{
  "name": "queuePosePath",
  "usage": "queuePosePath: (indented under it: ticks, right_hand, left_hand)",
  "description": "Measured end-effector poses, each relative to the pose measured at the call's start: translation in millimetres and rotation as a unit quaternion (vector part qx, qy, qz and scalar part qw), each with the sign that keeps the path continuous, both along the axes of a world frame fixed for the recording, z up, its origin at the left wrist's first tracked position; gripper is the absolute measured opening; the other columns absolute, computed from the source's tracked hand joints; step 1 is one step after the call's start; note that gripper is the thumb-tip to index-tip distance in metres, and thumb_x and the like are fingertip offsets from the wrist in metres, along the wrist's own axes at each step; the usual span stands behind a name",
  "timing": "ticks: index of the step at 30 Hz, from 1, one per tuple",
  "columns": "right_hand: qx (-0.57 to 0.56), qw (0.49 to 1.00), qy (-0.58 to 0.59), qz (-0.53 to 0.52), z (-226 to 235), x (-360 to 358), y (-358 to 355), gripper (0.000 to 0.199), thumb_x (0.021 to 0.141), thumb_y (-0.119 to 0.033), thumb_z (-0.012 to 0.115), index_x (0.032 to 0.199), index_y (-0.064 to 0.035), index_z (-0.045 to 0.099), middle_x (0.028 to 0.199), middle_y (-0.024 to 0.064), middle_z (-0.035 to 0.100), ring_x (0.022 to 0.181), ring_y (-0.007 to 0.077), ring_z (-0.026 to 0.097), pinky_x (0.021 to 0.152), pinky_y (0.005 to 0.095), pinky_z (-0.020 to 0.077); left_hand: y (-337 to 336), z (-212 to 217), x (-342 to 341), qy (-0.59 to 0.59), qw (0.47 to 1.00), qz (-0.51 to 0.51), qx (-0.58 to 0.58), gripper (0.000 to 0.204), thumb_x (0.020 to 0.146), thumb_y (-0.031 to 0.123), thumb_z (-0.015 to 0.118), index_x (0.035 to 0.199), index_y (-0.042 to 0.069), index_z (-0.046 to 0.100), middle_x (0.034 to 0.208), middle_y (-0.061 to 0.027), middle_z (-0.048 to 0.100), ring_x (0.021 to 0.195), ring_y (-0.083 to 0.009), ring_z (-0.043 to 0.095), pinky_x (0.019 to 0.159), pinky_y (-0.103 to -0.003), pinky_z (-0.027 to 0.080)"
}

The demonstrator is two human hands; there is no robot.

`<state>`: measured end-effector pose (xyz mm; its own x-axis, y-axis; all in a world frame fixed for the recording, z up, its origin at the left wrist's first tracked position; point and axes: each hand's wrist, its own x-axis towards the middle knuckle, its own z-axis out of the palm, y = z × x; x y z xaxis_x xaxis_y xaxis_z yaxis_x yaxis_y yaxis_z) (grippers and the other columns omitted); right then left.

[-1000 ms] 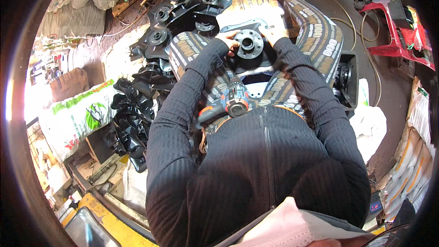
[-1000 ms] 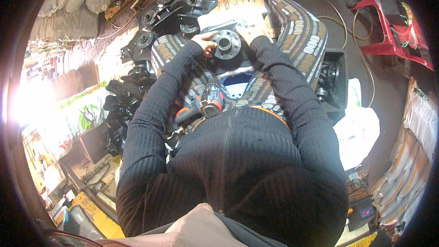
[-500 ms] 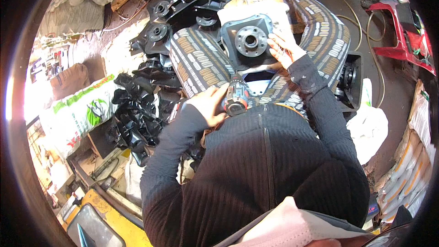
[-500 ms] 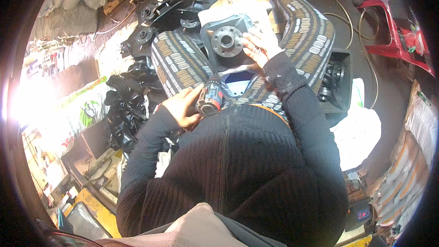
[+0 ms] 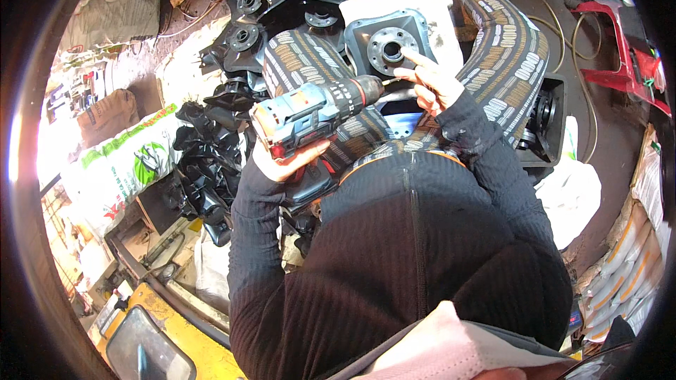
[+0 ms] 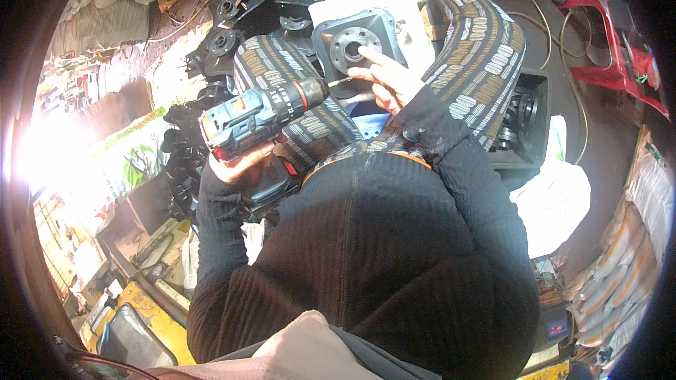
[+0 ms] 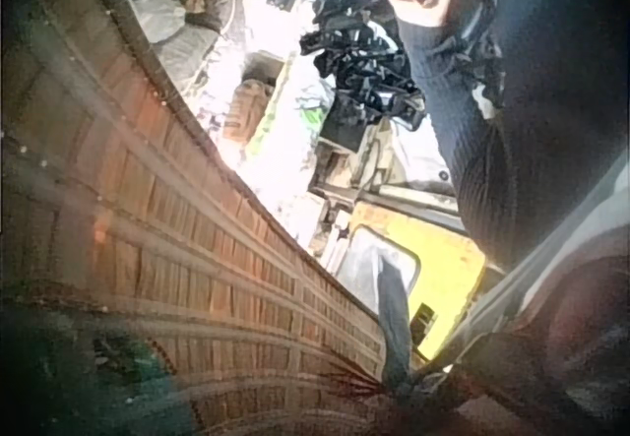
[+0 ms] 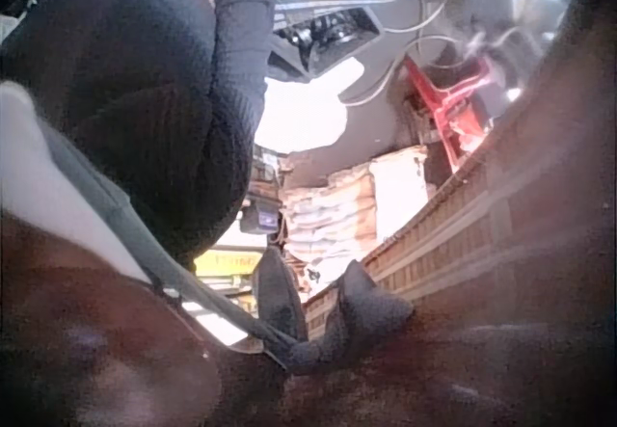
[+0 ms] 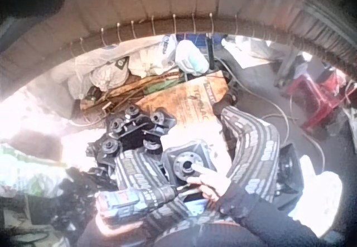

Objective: The person uses a cordless drill to drive screws into black plastic parts placed on a patterned cushion. They repeatedly pick up parts, align them, and drill, then set the finished parts aside.

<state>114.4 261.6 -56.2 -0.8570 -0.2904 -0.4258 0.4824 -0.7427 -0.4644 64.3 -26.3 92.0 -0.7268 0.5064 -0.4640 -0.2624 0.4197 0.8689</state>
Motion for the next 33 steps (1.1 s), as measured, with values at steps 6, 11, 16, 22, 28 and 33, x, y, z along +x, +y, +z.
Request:
queuePosePath:
  ticks: [6,11,16,22,28,33]
  right_hand:
    - [-0.111,0.988,0.041,0.100,4,-5,10,0.050,0.094,-0.014,0.040,0.141,-0.0118,0.025,0.119,0.0144,0.054,0.045,0.0004,0.030,0.040,0.0156,0.0278]
    - [-0.133,0.980,0.035,0.145,1,-9,10,0.054,0.092,-0.010,0.042,0.142,-0.0134,0.021,0.120,0.0159,0.054,0.044,0.0001,0.032,0.038,0.0150,0.0297]
    - [-0.096,0.976,0.072,0.184,1,-10,13,0.055,0.092,-0.009,0.042,0.142,-0.0144,0.022,0.120,0.0122,0.055,0.044,-0.0004,0.030,0.039,0.0148,0.0286]
    - [-0.074,0.970,0.073,0.219,7,-13,14,0.053,0.093,-0.009,0.041,0.142,-0.0147,0.022,0.122,0.0095,0.054,0.046,-0.0004,0.026,0.040,0.0151,0.0261]
    - [-0.077,0.981,0.093,0.153,6,-13,6,0.057,0.091,-0.003,0.042,0.142,-0.0142,0.020,0.130,0.0099,0.048,0.049,0.0006,0.025,0.043,0.0142,0.0257]
    - [-0.109,0.992,0.014,0.059,4,-16,-5,0.044,0.095,-0.017,0.039,0.137,-0.0081,0.031,0.129,0.0122,0.048,0.048,0.0014,0.027,0.041,0.0142,0.0269]
  left_hand:
    - [14,2,-7,-0.081,0.996,-0.012,0.025,0.036,0.078,0.001,0.063,0.113,0.001,0.052,0.089,-0.0104,0.064,0.065,-0.0138,0.057,0.056,-0.026,0.046]
    - [12,-6,-13,-0.016,0.996,-0.081,0.014,0.041,0.076,0.003,0.065,0.114,0.001,0.049,0.089,-0.0112,0.064,0.067,-0.0148,0.059,0.056,-0.026,0.048]
    - [7,-10,-13,0.035,0.995,-0.093,-0.014,0.038,0.076,0.003,0.066,0.111,0.001,0.052,0.089,-0.0099,0.065,0.063,-0.0133,0.057,0.053,-0.026,0.046]
    - [2,-5,-11,0.094,0.983,-0.138,-0.074,0.043,0.071,0.008,0.075,0.110,0.003,0.058,0.099,-0.0068,0.064,0.088,-0.0183,0.062,0.077,-0.030,0.048]
    - [14,-13,-11,0.401,0.873,-0.250,-0.118,0.042,0.068,0.012,0.075,0.108,0.010,0.062,0.100,-0.0052,0.065,0.089,-0.0236,0.063,0.080,-0.034,0.048]
    - [19,-5,-6,0.363,0.904,-0.196,-0.116,0.033,0.068,0.016,0.073,0.100,0.014,0.065,0.092,0.0000,0.067,0.083,-0.0194,0.064,0.073,-0.034,0.049]
